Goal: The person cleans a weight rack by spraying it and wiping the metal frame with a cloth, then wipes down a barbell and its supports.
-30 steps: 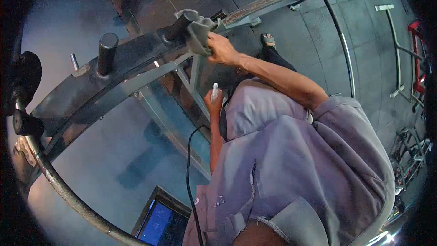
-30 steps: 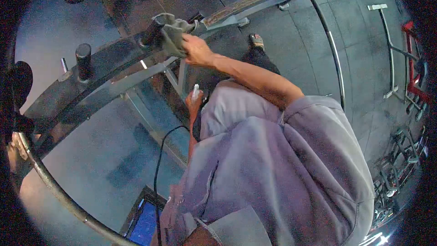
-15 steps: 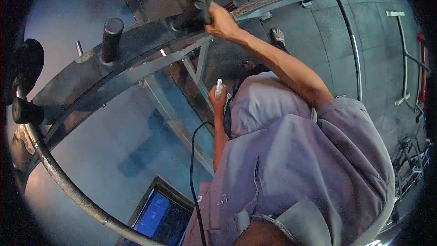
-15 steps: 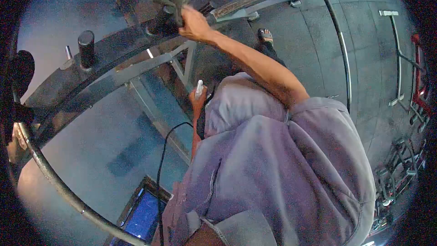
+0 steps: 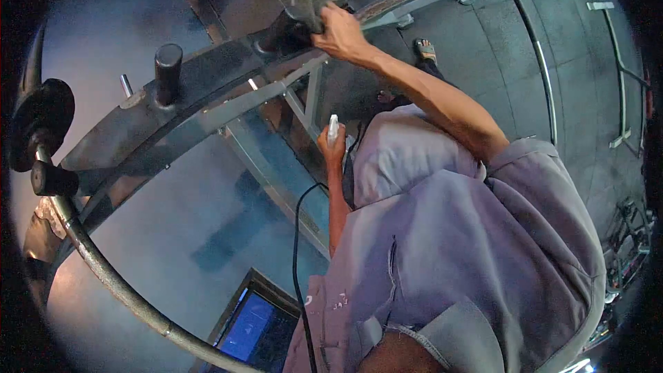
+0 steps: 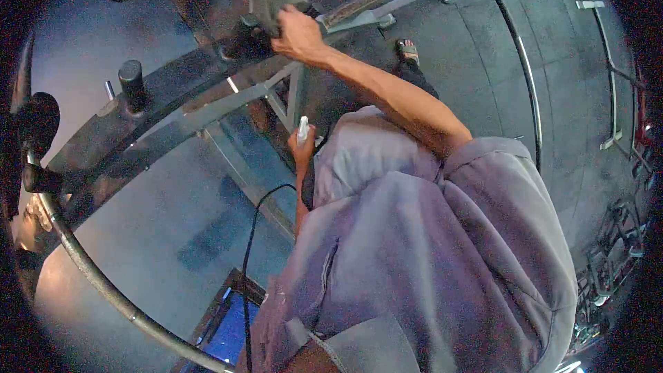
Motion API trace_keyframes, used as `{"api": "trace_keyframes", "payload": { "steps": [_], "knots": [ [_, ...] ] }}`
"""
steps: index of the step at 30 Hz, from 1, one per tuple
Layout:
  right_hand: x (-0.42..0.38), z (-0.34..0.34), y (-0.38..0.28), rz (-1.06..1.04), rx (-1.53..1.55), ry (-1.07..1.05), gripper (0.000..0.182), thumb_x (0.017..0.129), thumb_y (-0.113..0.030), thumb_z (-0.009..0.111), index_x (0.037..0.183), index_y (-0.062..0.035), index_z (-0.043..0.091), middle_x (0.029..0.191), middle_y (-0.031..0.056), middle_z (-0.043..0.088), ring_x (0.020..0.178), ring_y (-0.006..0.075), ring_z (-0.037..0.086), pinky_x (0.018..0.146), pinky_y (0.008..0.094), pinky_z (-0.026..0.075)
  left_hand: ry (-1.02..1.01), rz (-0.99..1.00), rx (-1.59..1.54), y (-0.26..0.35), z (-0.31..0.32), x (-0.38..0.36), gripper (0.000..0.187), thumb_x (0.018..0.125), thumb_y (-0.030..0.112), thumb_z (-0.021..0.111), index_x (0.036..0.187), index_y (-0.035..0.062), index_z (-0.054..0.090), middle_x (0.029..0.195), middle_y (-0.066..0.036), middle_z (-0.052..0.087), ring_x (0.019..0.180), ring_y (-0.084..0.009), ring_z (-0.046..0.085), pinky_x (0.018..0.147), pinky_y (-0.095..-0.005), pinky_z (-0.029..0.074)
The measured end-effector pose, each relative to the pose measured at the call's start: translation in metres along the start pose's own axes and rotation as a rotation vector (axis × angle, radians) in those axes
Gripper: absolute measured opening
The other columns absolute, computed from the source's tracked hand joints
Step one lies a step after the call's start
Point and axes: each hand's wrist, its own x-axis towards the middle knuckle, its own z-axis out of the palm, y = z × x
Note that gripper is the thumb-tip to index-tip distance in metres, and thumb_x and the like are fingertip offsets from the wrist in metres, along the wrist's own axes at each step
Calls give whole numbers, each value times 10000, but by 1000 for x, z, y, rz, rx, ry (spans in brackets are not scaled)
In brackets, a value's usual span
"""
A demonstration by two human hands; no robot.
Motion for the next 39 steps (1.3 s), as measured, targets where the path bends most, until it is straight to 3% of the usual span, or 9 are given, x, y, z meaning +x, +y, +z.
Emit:
{"api": "trace_keyframes", "payload": {
  "steps": [9, 13, 18, 23, 27, 30, 32, 36, 39],
  "knots": [
    [-24, 37, 36, -315, -567, 46, 119, 719, -148, 619, 755, -35, 634, 824, 139, 574, 784, 288, 598, 607, 412, 499, 12, -16, 54, 1, 0, 2, 235, 785, 213, 695, 869, -3, 656, 685, -36, 624, 625, -107, 562, 570, -295, 455],
    [-24, 2, 20, -99, -471, -412, 99, 738, -189, 621, 768, -101, 652, 846, 121, 664, 790, 243, 654, 614, 381, 507, 32, -9, 60, 5, -3, -1, 264, 780, 236, 701, 849, -13, 648, 695, -36, 623, 629, -109, 562, 572, -301, 455],
    [-38, -36, 69, 89, -248, -892, 391, 713, -276, 597, 941, 38, 643, 885, 241, 650, 794, 363, 642, 658, 450, 499, 154, -47, -115, 17, -4, -1, 269, 777, 247, 696, 831, -10, 640, 699, -53, 620, 630, -134, 578, 595, -311, 469],
    [-55, -106, 130, 194, 282, -628, 359, 748, -142, 653, 1048, 49, 602, 910, 156, 649, 841, 178, 589, 762, 333, 476, 237, -74, -97, 27, 7, 3, 248, 768, 235, 671, 775, -8, 622, 676, -109, 629, 617, -168, 599, 568, -335, 458],
    [-38, -164, 48, 3, 46, -328, 364, 731, -104, 638, 1051, 58, 576, 906, 136, 642, 782, 187, 601, 743, 311, 494, 185, 8, -95, 41, 11, 14, 231, 797, 228, 669, 811, 4, 614, 687, -51, 603, 632, -125, 562, 568, -298, 441],
    [-12, -135, 27, 20, 182, -398, 398, 706, -120, 655, 1055, 52, 571, 997, 180, 632, 892, 240, 608, 838, 356, 478, 76, -46, -109, 82, 3, 22, 204, 808, 214, 663, 840, 16, 623, 707, -25, 600, 649, -111, 556, 581, -272, 443],
    [-2, -95, 23, -420, -344, -180, 343, 756, -166, 633, 1035, 31, 595, 1187, 220, 557, 1078, 289, 548, 971, 447, 391, 89, -54, -118, 95, 3, 25, 188, 812, 203, 655, 857, 22, 630, 708, -22, 600, 647, -111, 556, 582, -271, 445],
    [6, -10, 52, -781, -1091, -147, 286, 805, -189, 551, 1058, -66, 606, 1094, 177, 563, 1032, 306, 530, 935, 544, 381, 420, -47, -300, 54, 33, 19, 283, 794, 215, 686, 967, 4, 613, 766, -33, 615, 671, -130, 583, 617, -279, 477],
    [33, 26, 93, -907, -1114, -22, 296, 847, -174, 468, 1106, -63, 555, 970, 162, 598, 935, 287, 571, 873, 544, 415, 52, -177, -374, 59, 4, 14, 433, 781, 230, 715, 1091, -13, 535, 832, -67, 611, 718, -136, 592, 642, -280, 486]
  ]
}}
